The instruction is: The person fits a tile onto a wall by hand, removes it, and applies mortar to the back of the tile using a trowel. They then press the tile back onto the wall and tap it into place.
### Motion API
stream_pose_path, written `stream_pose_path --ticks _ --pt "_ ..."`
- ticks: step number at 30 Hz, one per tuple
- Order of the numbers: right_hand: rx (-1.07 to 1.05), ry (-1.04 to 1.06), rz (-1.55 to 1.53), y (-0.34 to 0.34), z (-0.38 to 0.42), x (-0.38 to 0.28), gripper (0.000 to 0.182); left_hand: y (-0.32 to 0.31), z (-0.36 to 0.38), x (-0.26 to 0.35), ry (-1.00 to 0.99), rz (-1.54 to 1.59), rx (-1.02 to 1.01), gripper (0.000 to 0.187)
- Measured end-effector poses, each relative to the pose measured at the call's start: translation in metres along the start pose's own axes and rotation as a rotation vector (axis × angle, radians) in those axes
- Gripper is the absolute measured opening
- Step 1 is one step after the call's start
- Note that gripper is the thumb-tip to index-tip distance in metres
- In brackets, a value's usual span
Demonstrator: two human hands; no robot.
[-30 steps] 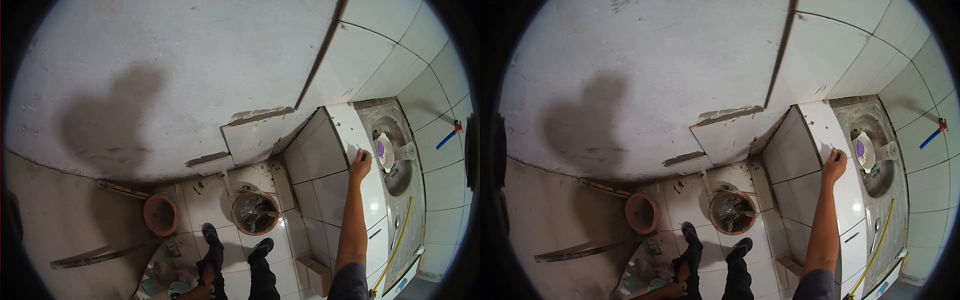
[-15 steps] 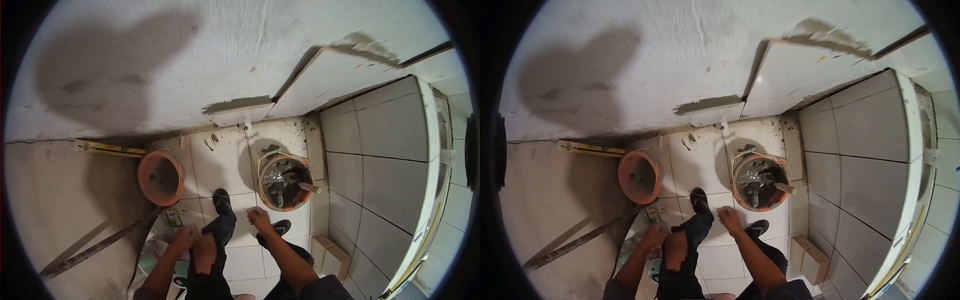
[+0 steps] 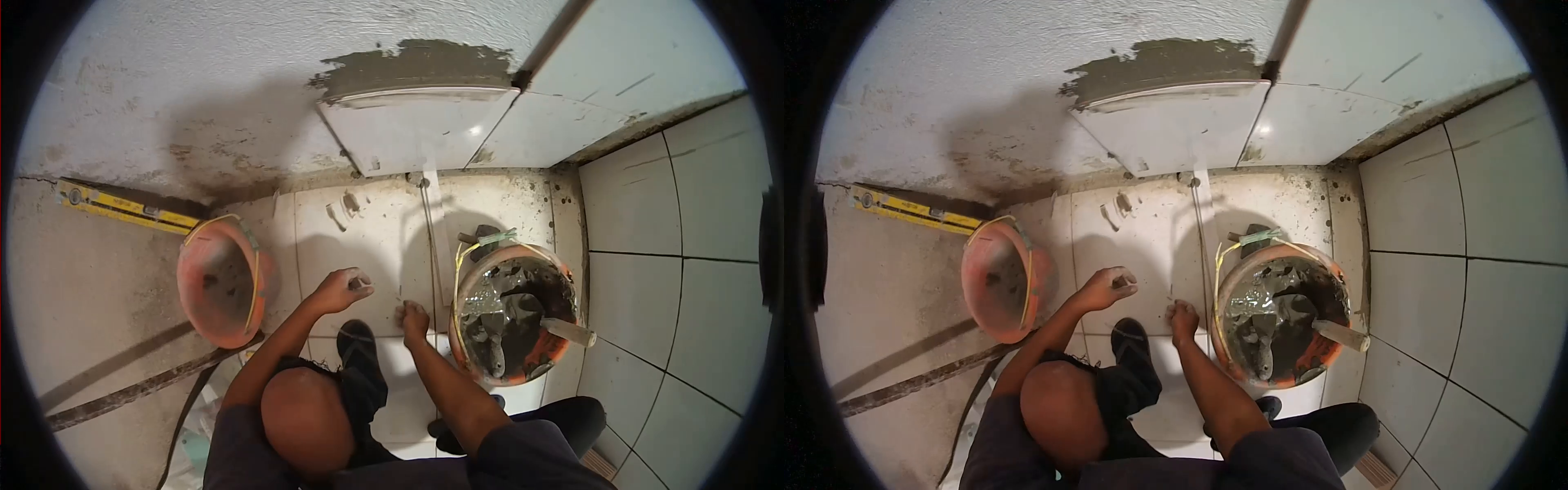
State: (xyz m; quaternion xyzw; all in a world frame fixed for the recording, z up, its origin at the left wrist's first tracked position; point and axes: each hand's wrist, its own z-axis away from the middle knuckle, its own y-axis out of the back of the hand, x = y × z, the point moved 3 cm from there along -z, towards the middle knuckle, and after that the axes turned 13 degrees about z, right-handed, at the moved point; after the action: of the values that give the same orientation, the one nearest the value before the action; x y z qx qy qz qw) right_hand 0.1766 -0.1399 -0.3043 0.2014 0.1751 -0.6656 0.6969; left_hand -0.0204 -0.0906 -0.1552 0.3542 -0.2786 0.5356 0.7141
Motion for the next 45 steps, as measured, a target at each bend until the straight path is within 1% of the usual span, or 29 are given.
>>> stream_pose_path --ticks 1,2,3,4,5,8,10,11,12,13,14,15,16,18,20,21,23,24,25,26,27,30,34,36,38,40,42,44,45 --pt "0.105 0.231 0.448 0.004 -0.005 0.002 0.024 -0.006 -0.018 -0.01 -0.027 -0.012 -0.002 0.028" --pt "0.026 0.059 0.362 0.003 -0.007 0.018 0.024 -0.013 -0.039 -0.015 -0.059 0.062 -0.035 0.028" --pt "-0.009 0.098 0.366 0.002 0.022 -0.005 0.023 -0.02 -0.058 -0.013 -0.095 0.133 -0.081 0.027" --pt "0.034 0.252 0.473 0.0 0.021 0.005 0.025 -0.025 -0.073 -0.002 -0.141 0.112 -0.11 0.027" --pt "0.045 0.389 0.734 0.004 0.05 -0.02 0.029 -0.027 -0.086 0.009 -0.08 0.158 -0.127 0.026" --pt "-0.356 0.44 0.932 0.013 0.09 -0.05 0.032 -0.031 -0.118 0.057 0.027 0.181 -0.174 0.032" --pt "-0.772 0.994 1.062 0.029 0.127 -0.101 0.032 -0.046 -0.135 0.075 0.062 0.211 -0.279 0.046" --pt "-0.807 0.834 1.223 0.043 0.14 -0.121 0.035 -0.055 -0.145 0.075 0.067 0.007 -0.423 0.06" --pt "-0.83 0.674 1.384 0.061 0.158 -0.146 0.037 -0.067 -0.171 0.042 0.09 -0.03 -0.56 0.067" --pt "-0.611 0.917 1.535 0.102 0.189 -0.198 0.04 -0.086 -0.131 0.082 0.158 0.023 -0.738 0.07" --pt "-0.437 0.977 1.472 0.132 0.195 -0.217 0.04 -0.094 -0.135 0.063 0.147 0.028 -0.836 0.074" --pt "-0.274 0.946 1.476 0.162 0.197 -0.238 0.033 -0.102 -0.11 0.079 0.208 0.064 -0.948 0.087" --pt "-0.11 1.05 1.345 0.199 0.191 -0.253 0.028 -0.111 -0.108 0.061 0.246 0.081 -0.893 0.098" --pt "0.36 0.901 1.263 0.255 0.215 -0.29 0.036 -0.117 -0.059 0.086 0.321 0.036 -0.763 0.081" --pt "0.712 0.866 1.254 0.325 0.187 -0.285 0.058 -0.14 -0.089 0.033 0.34 0.132 -0.786 0.08" --pt "0.716 0.863 1.242 0.351 0.172 -0.281 0.058 -0.147 -0.087 0.022 0.389 0.229 -0.812 0.08" --pt "0.56 0.499 1.142 0.396 0.137 -0.254 0.076 -0.154 -0.084 0.02 0.391 0.265 -0.848 0.079" --pt "0.564 0.491 1.134 0.402 0.133 -0.242 0.076 -0.159 -0.078 0.035 0.376 0.318 -0.882 0.077" --pt "0.312 0.311 0.959 0.404 0.126 -0.225 0.081 -0.155 -0.061 0.056 0.369 0.278 -0.786 0.074" --pt "0.064 0.14 0.774 0.405 0.117 -0.209 0.085 -0.158 -0.058 0.057 0.366 0.274 -0.788 0.074" --pt "-0.145 0.13 0.688 0.407 0.098 -0.196 0.09 -0.158 -0.056 0.059 0.353 0.29 -0.764 0.074" --pt "-0.305 0.157 0.502 0.406 0.079 -0.193 0.088 -0.159 -0.05 0.063 0.342 0.327 -0.715 0.073" --pt "-0.155 0.249 0.244 0.395 0.106 -0.229 0.085 -0.166 -0.069 0.048 0.31 0.389 -0.652 0.072" --pt "0.08 0.351 0.343 0.4 0.119 -0.246 0.066 -0.171 -0.068 0.058 0.295 0.377 -0.652 0.071" --pt "0.142 0.43 0.362 0.409 0.112 -0.249 0.07 -0.176 -0.058 0.083 0.267 0.389 -0.603 0.069" --pt "0.207 0.5 0.373 0.416 0.104 -0.249 0.075 -0.184 -0.079 0.075 0.265 0.417 -0.601 0.068" --pt "0.314 0.615 0.305 0.419 0.11 -0.255 0.067 -0.191 -0.091 0.074 0.272 0.43 -0.622 0.068" --pt "0.401 0.72 0.416 0.423 0.112 -0.269 0.057 -0.201 -0.099 0.075 0.329 0.511 -0.698 0.068" --pt "0.456 0.731 0.493 0.427 0.102 -0.275 0.057 -0.208 -0.101 0.076 0.278 0.509 -0.729 0.072"
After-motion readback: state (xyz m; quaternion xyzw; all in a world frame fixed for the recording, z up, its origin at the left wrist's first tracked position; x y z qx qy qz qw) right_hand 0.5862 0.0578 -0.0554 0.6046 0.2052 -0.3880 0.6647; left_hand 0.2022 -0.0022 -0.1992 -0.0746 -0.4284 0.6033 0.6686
